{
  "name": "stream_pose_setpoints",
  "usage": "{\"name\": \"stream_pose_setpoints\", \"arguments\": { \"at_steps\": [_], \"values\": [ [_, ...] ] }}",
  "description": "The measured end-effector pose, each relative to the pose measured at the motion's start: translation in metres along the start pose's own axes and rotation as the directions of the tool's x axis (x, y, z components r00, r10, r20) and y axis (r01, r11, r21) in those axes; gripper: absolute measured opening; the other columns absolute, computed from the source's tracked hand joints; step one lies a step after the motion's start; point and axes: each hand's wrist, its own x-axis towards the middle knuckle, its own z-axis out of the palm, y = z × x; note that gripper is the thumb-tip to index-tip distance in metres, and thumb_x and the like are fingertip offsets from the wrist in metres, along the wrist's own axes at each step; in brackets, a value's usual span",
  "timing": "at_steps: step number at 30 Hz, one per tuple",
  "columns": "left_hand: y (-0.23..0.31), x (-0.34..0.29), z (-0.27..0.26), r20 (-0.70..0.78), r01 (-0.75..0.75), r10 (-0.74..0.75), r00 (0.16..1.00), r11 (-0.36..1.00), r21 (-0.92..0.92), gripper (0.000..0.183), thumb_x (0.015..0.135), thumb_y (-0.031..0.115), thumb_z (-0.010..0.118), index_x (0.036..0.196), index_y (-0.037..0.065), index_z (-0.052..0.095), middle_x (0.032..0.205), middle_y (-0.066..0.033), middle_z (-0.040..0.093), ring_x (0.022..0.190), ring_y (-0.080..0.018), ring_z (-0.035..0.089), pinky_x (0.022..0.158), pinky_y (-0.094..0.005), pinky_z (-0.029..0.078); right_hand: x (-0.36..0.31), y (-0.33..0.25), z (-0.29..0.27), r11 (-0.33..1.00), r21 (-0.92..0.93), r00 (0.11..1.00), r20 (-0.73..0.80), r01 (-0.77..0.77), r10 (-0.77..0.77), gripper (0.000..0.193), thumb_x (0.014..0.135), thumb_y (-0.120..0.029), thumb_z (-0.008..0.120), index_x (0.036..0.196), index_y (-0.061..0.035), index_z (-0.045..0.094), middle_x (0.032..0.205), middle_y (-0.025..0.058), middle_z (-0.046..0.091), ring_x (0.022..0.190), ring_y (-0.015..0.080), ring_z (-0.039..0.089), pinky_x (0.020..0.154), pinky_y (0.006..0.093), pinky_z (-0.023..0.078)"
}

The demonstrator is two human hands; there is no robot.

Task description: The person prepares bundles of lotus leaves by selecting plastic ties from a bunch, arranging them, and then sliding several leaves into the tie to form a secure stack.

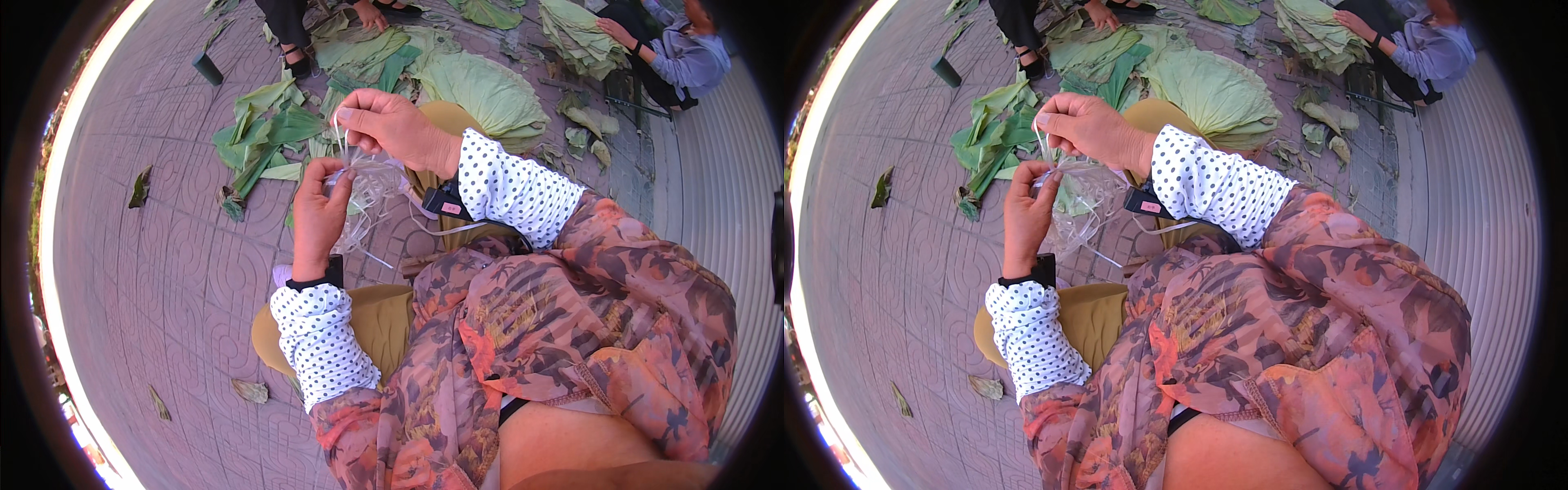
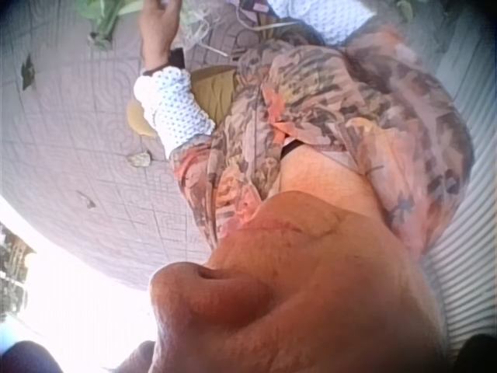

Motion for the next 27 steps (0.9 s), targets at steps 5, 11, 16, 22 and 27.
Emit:
{"name": "stream_pose_setpoints", "arguments": {
  "at_steps": [5, 11, 16, 22, 27],
  "values": [
    [0.001, -0.001, 0.001, 0.025, 0.004, -0.005, 1.0, 1.0, 0.014, 0.015, 0.092, 0.008, 0.07, 0.104, 0.004, 0.062, 0.087, 0.0022, 0.061, 0.075, -0.006, 0.05, 0.068, -0.0219, 0.044, 0.004, 0.004, -0.001, 0.937, 0.344, 0.998, -0.011, -0.059, 0.067, 0.017, 0.101, -0.021, 0.06, 0.098, -0.0043, 0.062, 0.077, 0.0002, 0.061, 0.061, 0.0077, 0.053, 0.055, 0.0228, 0.045],
    [0.004, -0.002, 0.001, 0.063, 0.023, -0.022, 0.998, 1.0, -0.016, 0.012, 0.093, 0.003, 0.068, 0.102, 0.003, 0.062, 0.089, 0.0038, 0.06, 0.078, -0.0046, 0.05, 0.07, -0.0196, 0.043, 0.006, 0.004, -0.003, 0.889, 0.458, 0.999, -0.022, -0.019, 0.033, 0.016, 0.102, -0.019, 0.059, 0.096, -0.004, 0.061, 0.077, 0.0015, 0.062, 0.063, 0.0096, 0.056, 0.059, 0.025, 0.048],
    [0.005, -0.007, -0.004, 0.045, 0.077, -0.077, 0.996, 0.997, 0.0, 0.013, 0.091, 0.007, 0.07, 0.102, 0.003, 0.063, 0.085, 0.0028, 0.062, 0.075, -0.0061, 0.051, 0.068, -0.0219, 0.044, 0.008, 0.002, -0.005, 0.981, -0.194, 0.998, 0.059, 0.019, -0.008, 0.035, 0.101, -0.024, 0.059, 0.126, 0.0002, 0.057, 0.109, 0.0103, 0.067, 0.093, 0.0136, 0.061, 0.08, 0.0286, 0.051],
    [0.002, -0.003, -0.019, 0.005, 0.117, -0.117, 0.993, 0.993, -0.027, 0.02, 0.095, 0.008, 0.066, 0.114, 0.004, 0.06, 0.104, 0.0, 0.062, 0.091, -0.0068, 0.055, 0.078, -0.0204, 0.045, -0.008, 0.024, -0.007, 0.822, -0.544, 0.951, 0.308, 0.169, 0.008, 0.046, 0.099, -0.028, 0.063, 0.134, -0.0002, 0.054, 0.11, 0.0104, 0.068, 0.099, 0.0183, 0.062, 0.086, 0.0324, 0.05],
    [0.013, -0.001, -0.02, -0.003, 0.078, -0.078, 0.997, 0.994, -0.081, 0.024, 0.096, 0.005, 0.063, 0.119, 0.004, 0.058, 0.109, -0.0007, 0.06, 0.093, -0.0068, 0.055, 0.078, -0.0204, 0.046, 0.002, 0.029, -0.016, 0.743, -0.612, 0.927, 0.373, 0.271, -0.031, 0.034, 0.098, -0.026, 0.063, 0.122, -0.0031, 0.061, 0.101, 0.0094, 0.068, 0.091, 0.0179, 0.064, 0.082, 0.0329, 0.05]
  ]
}}
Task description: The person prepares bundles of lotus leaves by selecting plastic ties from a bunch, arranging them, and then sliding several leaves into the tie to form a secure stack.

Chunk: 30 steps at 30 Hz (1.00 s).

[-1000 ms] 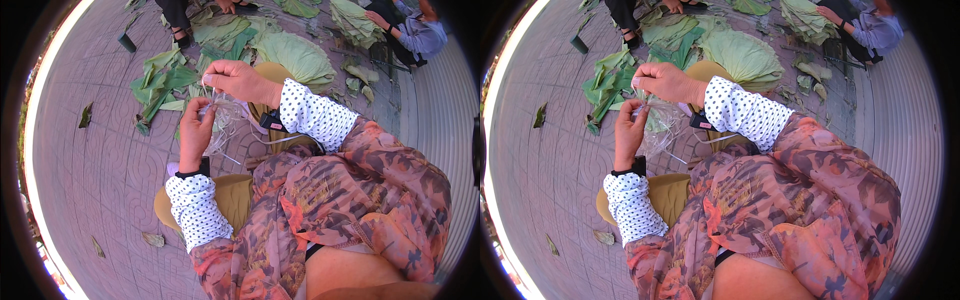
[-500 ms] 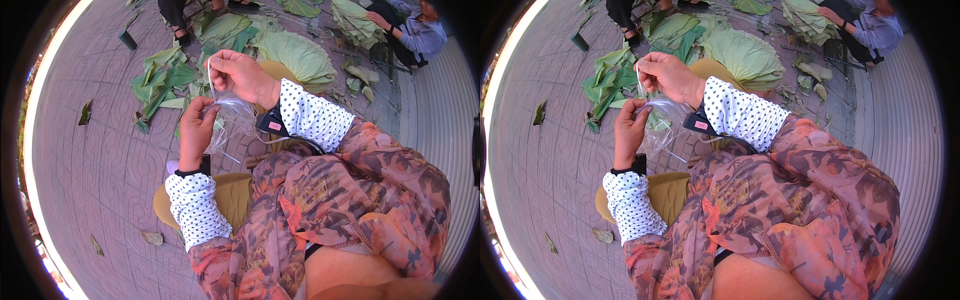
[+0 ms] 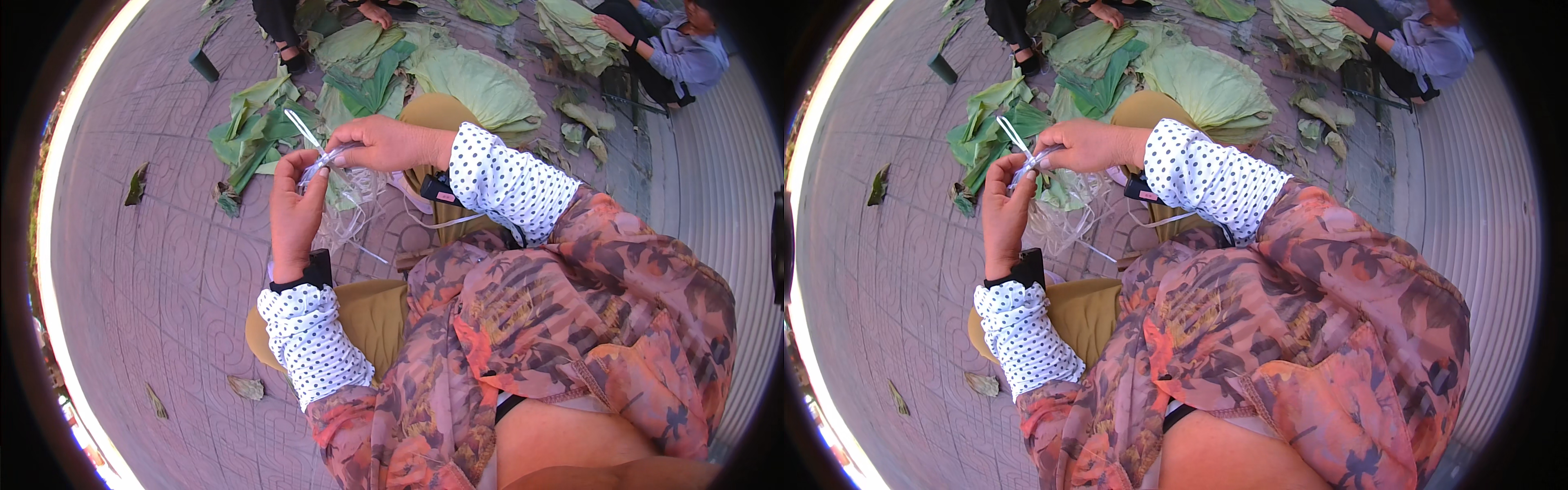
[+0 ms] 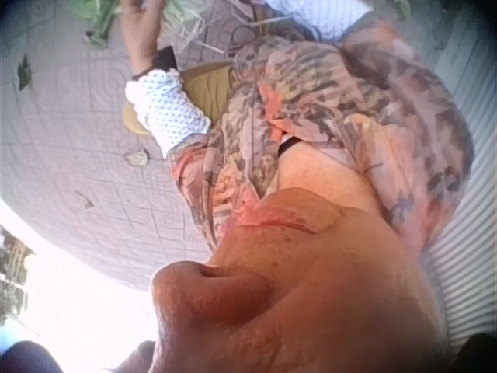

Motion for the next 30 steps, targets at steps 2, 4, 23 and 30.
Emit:
{"name": "stream_pose_setpoints", "arguments": {
  "at_steps": [2, 4, 23, 30],
  "values": [
    [0.001, -0.001, 0.0, -0.003, 0.064, -0.064, 0.998, 0.998, -0.027, 0.027, 0.094, 0.005, 0.062, 0.12, 0.004, 0.055, 0.109, -0.0046, 0.06, 0.097, -0.0111, 0.055, 0.083, -0.0231, 0.045, -0.001, -0.005, 0.001, 1.0, -0.003, 1.0, -0.014, 0.013, -0.013, 0.033, 0.098, -0.027, 0.063, 0.121, -0.0033, 0.062, 0.099, 0.0092, 0.069, 0.089, 0.0186, 0.064, 0.081, 0.0333, 0.05],
    [0.002, 0.001, -0.001, 0.014, 0.085, -0.085, 0.996, 0.996, -0.031, 0.028, 0.095, 0.005, 0.062, 0.122, 0.004, 0.053, 0.109, -0.0057, 0.059, 0.099, -0.0117, 0.056, 0.084, -0.0235, 0.046, 0.002, -0.008, 0.001, 1.0, -0.005, 0.999, -0.026, 0.028, -0.028, 0.032, 0.098, -0.027, 0.063, 0.119, -0.0035, 0.063, 0.097, 0.0091, 0.069, 0.088, 0.0194, 0.065, 0.081, 0.0337, 0.05],
    [0.01, 0.001, -0.031, -0.617, -0.056, -0.048, 0.786, 0.987, -0.149, 0.027, 0.101, 0.028, 0.06, 0.113, 0.004, 0.058, 0.108, -0.0064, 0.066, 0.099, -0.0132, 0.062, 0.085, -0.0281, 0.049, 0.041, -0.047, -0.113, 0.806, 0.498, 0.779, -0.622, 0.32, 0.074, 0.011, 0.101, -0.016, 0.057, 0.098, -0.0062, 0.062, 0.082, 0.0004, 0.063, 0.071, 0.0089, 0.059, 0.064, 0.023, 0.047],
    [0.005, -0.005, -0.039, -0.641, -0.073, -0.059, 0.766, 0.981, -0.179, 0.026, 0.101, 0.027, 0.059, 0.115, 0.005, 0.058, 0.107, -0.0068, 0.067, 0.099, -0.0147, 0.062, 0.083, -0.0304, 0.05, 0.047, -0.068, -0.119, 0.664, 0.615, 0.818, -0.574, 0.426, 0.007, 0.012, 0.1, -0.015, 0.057, 0.097, -0.0047, 0.061, 0.083, 0.0027, 0.065, 0.074, 0.0109, 0.061, 0.068, 0.0249, 0.05]
  ]
}}
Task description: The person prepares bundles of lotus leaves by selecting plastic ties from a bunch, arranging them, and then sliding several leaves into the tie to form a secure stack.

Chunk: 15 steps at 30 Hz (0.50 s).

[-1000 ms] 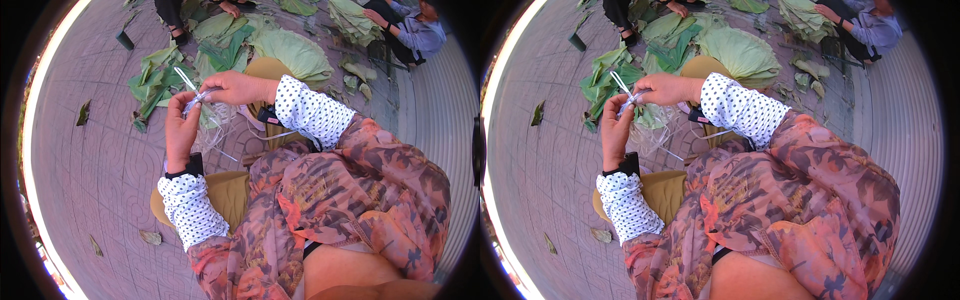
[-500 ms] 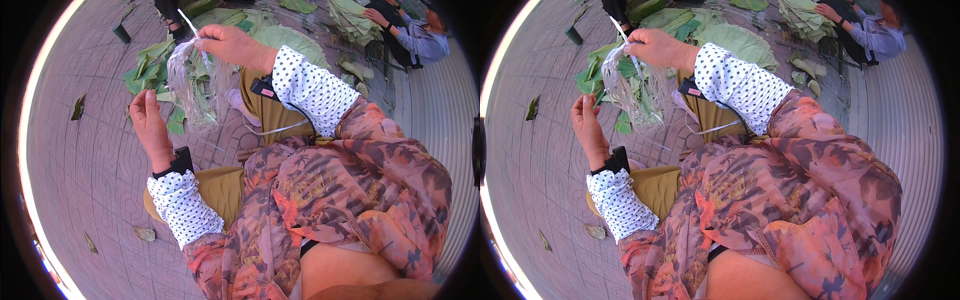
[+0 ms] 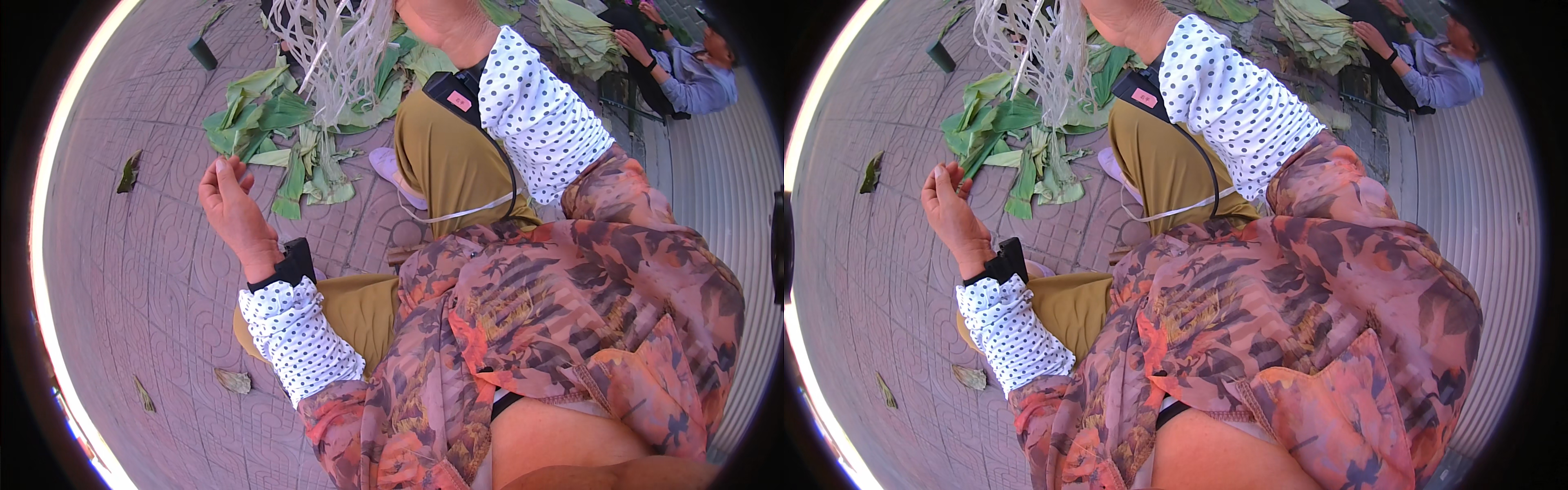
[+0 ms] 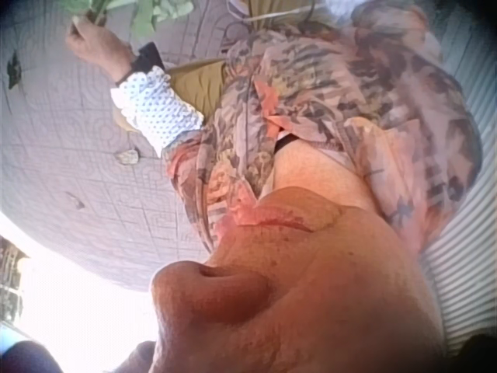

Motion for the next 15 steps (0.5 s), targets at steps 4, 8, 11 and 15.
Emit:
{"name": "stream_pose_setpoints", "arguments": {
  "at_steps": [4, 8, 11, 15],
  "values": [
    [0.002, -0.002, 0.0, -0.007, -0.008, 0.008, 1.0, 1.0, -0.014, 0.026, 0.102, 0.028, 0.059, 0.114, 0.005, 0.058, 0.107, -0.0068, 0.067, 0.098, -0.015, 0.062, 0.082, -0.0309, 0.05, 0.004, 0.017, 0.013, 0.965, -0.245, 0.994, 0.027, -0.096, 0.106, 0.012, 0.1, -0.014, 0.056, 0.098, -0.0039, 0.062, 0.084, 0.0039, 0.065, 0.076, 0.0119, 0.062, 0.069, 0.0261, 0.05],
    [0.007, -0.004, -0.002, -0.071, -0.004, 0.0, 0.997, 0.998, -0.062, 0.025, 0.102, 0.026, 0.058, 0.115, 0.005, 0.057, 0.105, -0.0072, 0.066, 0.097, -0.0155, 0.062, 0.081, -0.0305, 0.051, 0.012, 0.031, 0.041, 0.985, -0.028, 0.977, 0.124, -0.171, 0.173, 0.012, 0.099, -0.013, 0.056, 0.097, -0.0025, 0.062, 0.086, 0.0051, 0.065, 0.078, 0.0137, 0.062, 0.069, 0.0279, 0.05],
    [0.013, -0.007, -0.004, -0.137, -0.004, -0.013, 0.99, 0.993, -0.121, 0.026, 0.102, 0.025, 0.056, 0.116, 0.003, 0.056, 0.105, -0.0077, 0.066, 0.096, -0.0157, 0.062, 0.08, -0.0299, 0.051, 0.03, 0.038, 0.062, 0.979, 0.11, 0.972, 0.181, -0.175, 0.153, 0.013, 0.099, -0.013, 0.055, 0.097, -0.0022, 0.062, 0.088, 0.0067, 0.066, 0.078, 0.0158, 0.063, 0.07, 0.0292, 0.051],
    [0.02, -0.008, -0.006, -0.215, -0.016, -0.018, 0.976, 0.988, -0.152, 0.027, 0.102, 0.024, 0.056, 0.118, 0.002, 0.054, 0.106, -0.008, 0.064, 0.094, -0.0156, 0.061, 0.079, -0.0295, 0.051, 0.052, 0.045, 0.082, 0.938, 0.321, 0.981, 0.176, -0.129, 0.075, 0.014, 0.098, -0.015, 0.054, 0.098, -0.0029, 0.062, 0.09, 0.0083, 0.067, 0.082, 0.02, 0.065, 0.075, 0.0343, 0.052]
  ]
}}
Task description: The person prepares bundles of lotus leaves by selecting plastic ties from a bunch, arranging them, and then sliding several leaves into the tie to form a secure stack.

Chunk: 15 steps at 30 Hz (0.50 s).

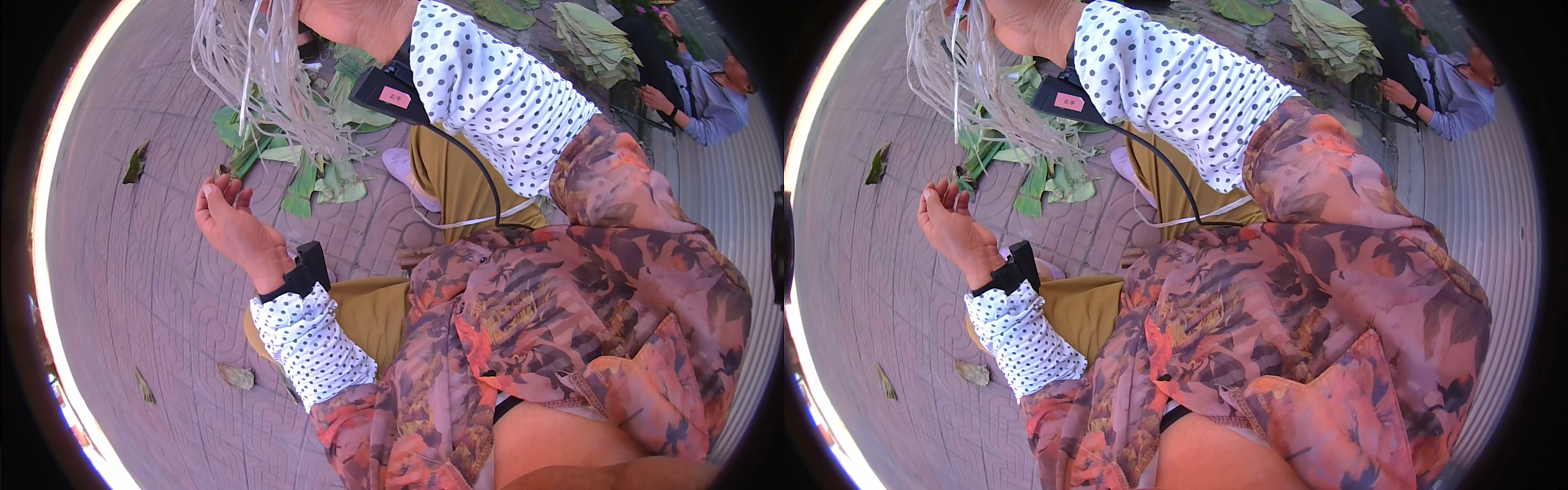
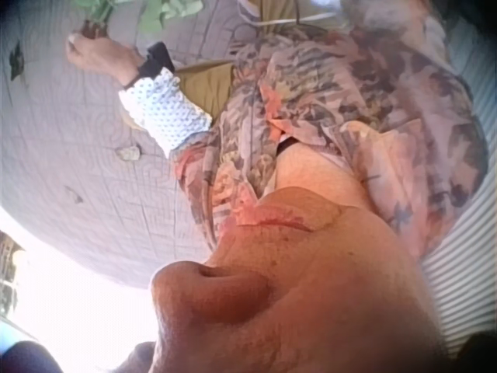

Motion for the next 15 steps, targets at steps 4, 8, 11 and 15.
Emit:
{"name": "stream_pose_setpoints", "arguments": {
  "at_steps": [4, 8, 11, 15],
  "values": [
    [0.002, 0.0, 0.0, 0.005, -0.006, 0.006, 1.0, 1.0, -0.013, 0.028, 0.101, 0.024, 0.055, 0.118, 0.002, 0.054, 0.107, -0.008, 0.064, 0.094, -0.0156, 0.061, 0.079, -0.0294, 0.051, 0.013, 0.014, -0.015, 0.976, 0.218, 1.0, -0.029, -0.004, 0.011, 0.014, 0.098, -0.015, 0.054, 0.099, -0.0055, 0.063, 0.091, 0.0081, 0.067, 0.085, 0.0228, 0.065, 0.078, 0.0377, 0.052],
    [-0.003, 0.005, 0.004, 0.021, 0.0, 0.0, 1.0, 1.0, -0.014, 0.028, 0.101, 0.024, 0.055, 0.118, 0.002, 0.055, 0.106, -0.0079, 0.064, 0.094, -0.0161, 0.061, 0.08, -0.0299, 0.051, -0.008, 0.037, -0.088, 0.972, -0.074, 0.968, -0.13, -0.223, 0.213, 0.011, 0.095, -0.012, 0.058, 0.099, -0.0025, 0.061, 0.088, 0.0083, 0.064, 0.081, 0.0207, 0.062, 0.074, 0.0354, 0.05],
    [-0.004, 0.006, 0.005, 0.026, 0.011, -0.011, 1.0, 1.0, -0.016, 0.028, 0.101, 0.023, 0.056, 0.118, 0.002, 0.055, 0.106, -0.0079, 0.065, 0.093, -0.0164, 0.061, 0.08, -0.0303, 0.051, -0.039, 0.034, -0.128, 0.652, -0.588, 0.852, -0.491, -0.479, 0.183, 0.025, 0.093, -0.011, 0.063, 0.114, 0.0028, 0.059, 0.093, 0.0073, 0.064, 0.084, 0.0162, 0.059, 0.074, 0.0321, 0.048],
    [-0.008, -0.003, 0.011, 0.055, 0.035, -0.034, 0.998, 0.999, -0.006, 0.027, 0.101, 0.023, 0.056, 0.117, 0.002, 0.055, 0.106, -0.0085, 0.065, 0.093, -0.016, 0.062, 0.08, -0.0296, 0.052, -0.115, -0.019, -0.136, 0.762, -0.593, 0.937, -0.346, -0.259, 0.05, 0.038, 0.096, -0.01, 0.061, 0.131, 0.0014, 0.051, 0.106, 0.0052, 0.064, 0.1, 0.0139, 0.059, 0.088, 0.0295, 0.048]
  ]
}}
